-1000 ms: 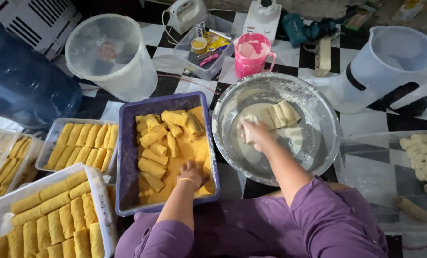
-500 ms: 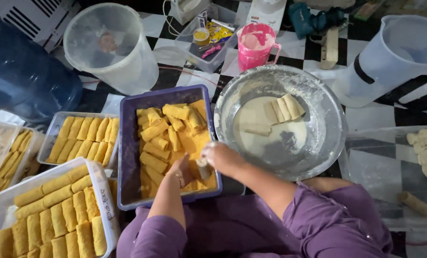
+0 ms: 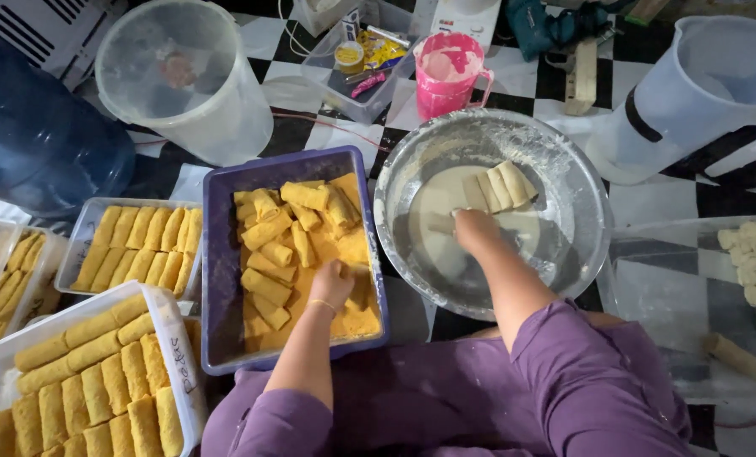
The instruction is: Coating food rolls in liquid batter and then breadcrumbs by hand.
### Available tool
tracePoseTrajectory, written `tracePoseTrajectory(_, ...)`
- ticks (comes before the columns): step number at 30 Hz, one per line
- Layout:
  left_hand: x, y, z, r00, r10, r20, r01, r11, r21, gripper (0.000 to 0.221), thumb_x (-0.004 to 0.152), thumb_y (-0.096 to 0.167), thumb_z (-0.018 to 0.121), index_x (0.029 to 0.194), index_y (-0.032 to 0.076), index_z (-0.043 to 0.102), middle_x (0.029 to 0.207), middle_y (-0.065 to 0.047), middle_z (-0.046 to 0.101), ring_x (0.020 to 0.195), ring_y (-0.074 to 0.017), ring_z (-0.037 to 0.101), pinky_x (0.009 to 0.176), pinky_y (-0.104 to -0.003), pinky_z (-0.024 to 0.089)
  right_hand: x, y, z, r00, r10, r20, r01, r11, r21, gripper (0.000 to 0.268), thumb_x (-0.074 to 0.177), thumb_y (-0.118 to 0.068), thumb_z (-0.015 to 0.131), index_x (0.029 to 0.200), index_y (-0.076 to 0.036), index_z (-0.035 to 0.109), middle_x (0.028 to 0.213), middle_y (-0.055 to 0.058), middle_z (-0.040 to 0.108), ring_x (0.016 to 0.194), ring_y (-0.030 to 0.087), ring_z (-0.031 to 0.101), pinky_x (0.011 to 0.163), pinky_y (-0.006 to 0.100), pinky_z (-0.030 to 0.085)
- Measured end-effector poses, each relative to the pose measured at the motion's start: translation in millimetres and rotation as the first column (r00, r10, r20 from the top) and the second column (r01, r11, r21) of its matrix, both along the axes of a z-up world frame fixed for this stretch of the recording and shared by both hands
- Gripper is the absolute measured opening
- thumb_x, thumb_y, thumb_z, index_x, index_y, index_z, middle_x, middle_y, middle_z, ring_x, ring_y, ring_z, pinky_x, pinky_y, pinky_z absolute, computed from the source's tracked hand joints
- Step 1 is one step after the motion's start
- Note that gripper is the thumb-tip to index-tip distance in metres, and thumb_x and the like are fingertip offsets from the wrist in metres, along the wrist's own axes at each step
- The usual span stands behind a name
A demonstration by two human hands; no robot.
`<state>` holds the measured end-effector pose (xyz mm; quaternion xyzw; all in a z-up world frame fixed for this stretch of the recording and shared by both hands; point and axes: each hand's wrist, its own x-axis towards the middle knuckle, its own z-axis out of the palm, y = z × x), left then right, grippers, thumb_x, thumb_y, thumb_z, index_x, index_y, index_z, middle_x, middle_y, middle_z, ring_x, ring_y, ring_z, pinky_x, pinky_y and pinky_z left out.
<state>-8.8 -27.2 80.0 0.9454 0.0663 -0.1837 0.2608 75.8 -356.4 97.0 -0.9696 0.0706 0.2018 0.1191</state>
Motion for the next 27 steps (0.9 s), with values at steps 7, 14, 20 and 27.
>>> tracePoseTrajectory(7,18,1,-2,0.915,0.396,-0.076,-0.392,0.83,-0.398,0.048,0.099,0.046,0.062,0.116,0.002,0.067,0.14,-0.022,0.057,0.133,-0.0416,0.053,0.114,-0.052,0.044,-36,48,68,0.993,0.079,-0.086,-0.075,0.996,0.043,0.034,0.096,-0.007,0.055,0.129,0.0,0.064,0.113,0.023,0.072,0.112,0.038,0.071,0.089,0.056,0.058)
tracePoseTrajectory(14,9,-7,75,0.795,0.399,-0.456,-0.545,0.143,-0.826,0.047,0.104,0.038,0.053,0.134,0.004,0.066,0.141,-0.015,0.062,0.138,-0.0294,0.052,0.12,-0.044,0.033,-47,75,96,0.979,0.012,-0.201,0.018,0.989,0.148,0.049,0.103,-0.003,0.045,0.152,-0.004,0.05,0.137,0.027,0.065,0.123,0.037,0.067,0.103,0.059,0.052)
tracePoseTrajectory(20,8,26,-61,0.978,-0.072,-0.195,0.044,0.989,-0.142,0.027,0.086,0.04,0.068,0.109,0.026,0.069,0.11,-0.005,0.077,0.117,-0.0284,0.069,0.103,-0.041,0.055,-47,72,99,0.989,0.031,-0.141,-0.02,0.997,0.075,0.041,0.101,-0.007,0.049,0.138,0.003,0.061,0.129,0.027,0.069,0.12,0.038,0.068,0.095,0.052,0.058)
tracePoseTrajectory(27,-2,27,-101,0.987,-0.154,0.034,0.13,0.672,-0.729,0.053,0.076,-0.01,0.07,0.127,0.004,0.064,0.11,-0.016,0.073,0.107,-0.0254,0.066,0.1,-0.041,0.053,-22,57,44,0.845,-0.362,-0.395,0.534,0.52,0.667,0.079,0.092,-0.041,0.06,0.159,-0.006,0.036,0.165,0.028,0.03,0.149,0.047,0.035,0.117,0.064,0.033)
